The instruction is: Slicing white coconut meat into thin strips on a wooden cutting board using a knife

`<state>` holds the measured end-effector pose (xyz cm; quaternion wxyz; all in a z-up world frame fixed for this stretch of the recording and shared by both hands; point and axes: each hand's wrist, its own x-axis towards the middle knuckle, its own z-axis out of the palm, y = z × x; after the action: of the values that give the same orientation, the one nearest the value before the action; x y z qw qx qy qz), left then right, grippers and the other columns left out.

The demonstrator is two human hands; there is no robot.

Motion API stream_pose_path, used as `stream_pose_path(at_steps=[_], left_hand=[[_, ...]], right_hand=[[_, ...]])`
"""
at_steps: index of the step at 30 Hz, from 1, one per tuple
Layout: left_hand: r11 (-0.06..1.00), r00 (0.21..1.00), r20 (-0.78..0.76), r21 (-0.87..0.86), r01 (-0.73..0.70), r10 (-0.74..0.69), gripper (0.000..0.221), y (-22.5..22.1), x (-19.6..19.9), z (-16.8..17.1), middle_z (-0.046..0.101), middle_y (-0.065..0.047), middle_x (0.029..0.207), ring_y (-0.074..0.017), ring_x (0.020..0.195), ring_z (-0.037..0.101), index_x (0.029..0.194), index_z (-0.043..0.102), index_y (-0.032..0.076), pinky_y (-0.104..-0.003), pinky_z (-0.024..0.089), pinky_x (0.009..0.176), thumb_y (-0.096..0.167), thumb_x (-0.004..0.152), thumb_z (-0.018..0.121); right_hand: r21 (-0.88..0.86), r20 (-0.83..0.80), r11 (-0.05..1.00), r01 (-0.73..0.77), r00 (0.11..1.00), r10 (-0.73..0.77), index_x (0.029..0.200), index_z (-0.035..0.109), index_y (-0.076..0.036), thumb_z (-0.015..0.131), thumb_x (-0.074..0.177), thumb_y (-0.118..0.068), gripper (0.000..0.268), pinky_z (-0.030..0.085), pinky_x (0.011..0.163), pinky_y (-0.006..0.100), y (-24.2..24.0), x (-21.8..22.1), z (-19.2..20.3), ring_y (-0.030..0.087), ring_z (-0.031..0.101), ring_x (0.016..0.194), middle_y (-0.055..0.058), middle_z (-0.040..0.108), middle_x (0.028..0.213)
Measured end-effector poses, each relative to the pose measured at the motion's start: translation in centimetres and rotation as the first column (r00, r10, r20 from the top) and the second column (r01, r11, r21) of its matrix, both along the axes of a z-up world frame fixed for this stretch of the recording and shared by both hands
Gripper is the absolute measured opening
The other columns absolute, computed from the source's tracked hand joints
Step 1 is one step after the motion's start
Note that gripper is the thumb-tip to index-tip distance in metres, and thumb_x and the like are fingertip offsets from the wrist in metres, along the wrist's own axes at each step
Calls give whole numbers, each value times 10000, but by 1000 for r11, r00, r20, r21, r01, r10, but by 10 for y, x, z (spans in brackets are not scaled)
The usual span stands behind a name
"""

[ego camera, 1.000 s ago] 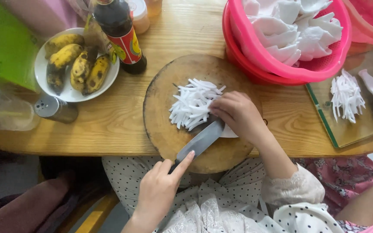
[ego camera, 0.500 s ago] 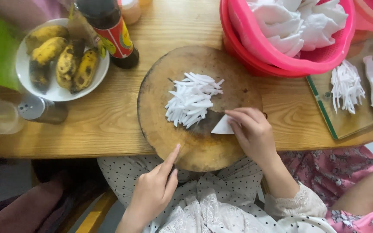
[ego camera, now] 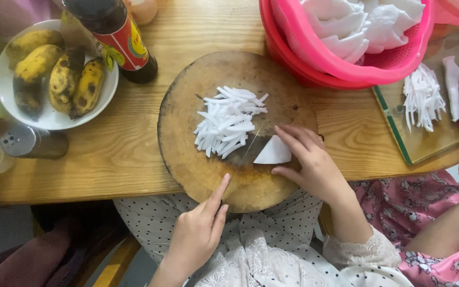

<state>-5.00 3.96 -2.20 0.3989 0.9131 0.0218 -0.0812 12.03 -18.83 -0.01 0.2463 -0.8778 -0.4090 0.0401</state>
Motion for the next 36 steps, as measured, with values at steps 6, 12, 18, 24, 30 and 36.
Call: stream_pose_path(at_steps=[6, 12, 18, 24, 30, 36], left_hand=[[958, 989, -56, 244, 149, -140, 705, -12, 1, 13, 460, -42, 711, -251, 427, 535, 1560, 200, 317, -440, 510, 372, 173, 941, 504], [866, 975, 119, 489, 105, -185, 853, -24, 1, 12, 384, -19, 647, -194, 352, 477, 1530, 262, 371, -392, 465, 253, 58, 778, 513], [838, 981, 66, 533, 119, -181, 894, -30, 0, 11, 369, -10, 604, -152, 304, 419, 1530, 215, 411, -357, 454, 228, 33, 779, 518], [808, 986, 14, 574, 129, -167, 1027, -33, -4, 7, 387, -9, 560, -170, 268, 471, 1523, 198, 442, -386, 489, 229, -21, 665, 522], [819, 983, -42, 548, 171, -177, 991, -38, -6, 9, 413, -18, 520, -163, 253, 439, 1535, 167, 426, -374, 484, 221, -5, 716, 521], [822, 978, -128, 530, 206, -162, 1018, -43, -7, 1, 401, -24, 547, -201, 273, 477, 1533, 100, 472, -415, 494, 246, 11, 729, 521]], right_hand=[[36, 336, 999, 5, 942, -17, 1180, 648, 10, 712, 897, -164, 339, 542, 936, 426, 11, -30, -8, 332, 628, 1096, 151, 667, 1191], [17, 376, 1000, 24, 926, -28, 958, 685, -38, 587, 948, 13, 111, 548, 905, 332, 13, -32, -9, 287, 643, 1044, 97, 669, 1076], [-47, 381, 997, 68, 923, -45, 1020, 681, -58, 567, 945, 54, 177, 566, 821, 304, 9, -33, -13, 267, 657, 1085, 55, 687, 1098], [-22, 352, 999, 44, 936, -33, 1039, 692, -44, 559, 968, -4, 156, 559, 904, 341, 12, -32, -11, 296, 654, 1086, 84, 686, 1103], [-2, 343, 999, 43, 938, -39, 1049, 690, -33, 552, 962, 38, 178, 556, 915, 339, 13, -33, -9, 300, 654, 1097, 92, 688, 1108], [4, 336, 999, 40, 941, -39, 1055, 694, -31, 555, 957, 48, 187, 561, 916, 342, 12, -33, -11, 304, 653, 1094, 93, 688, 1109]])
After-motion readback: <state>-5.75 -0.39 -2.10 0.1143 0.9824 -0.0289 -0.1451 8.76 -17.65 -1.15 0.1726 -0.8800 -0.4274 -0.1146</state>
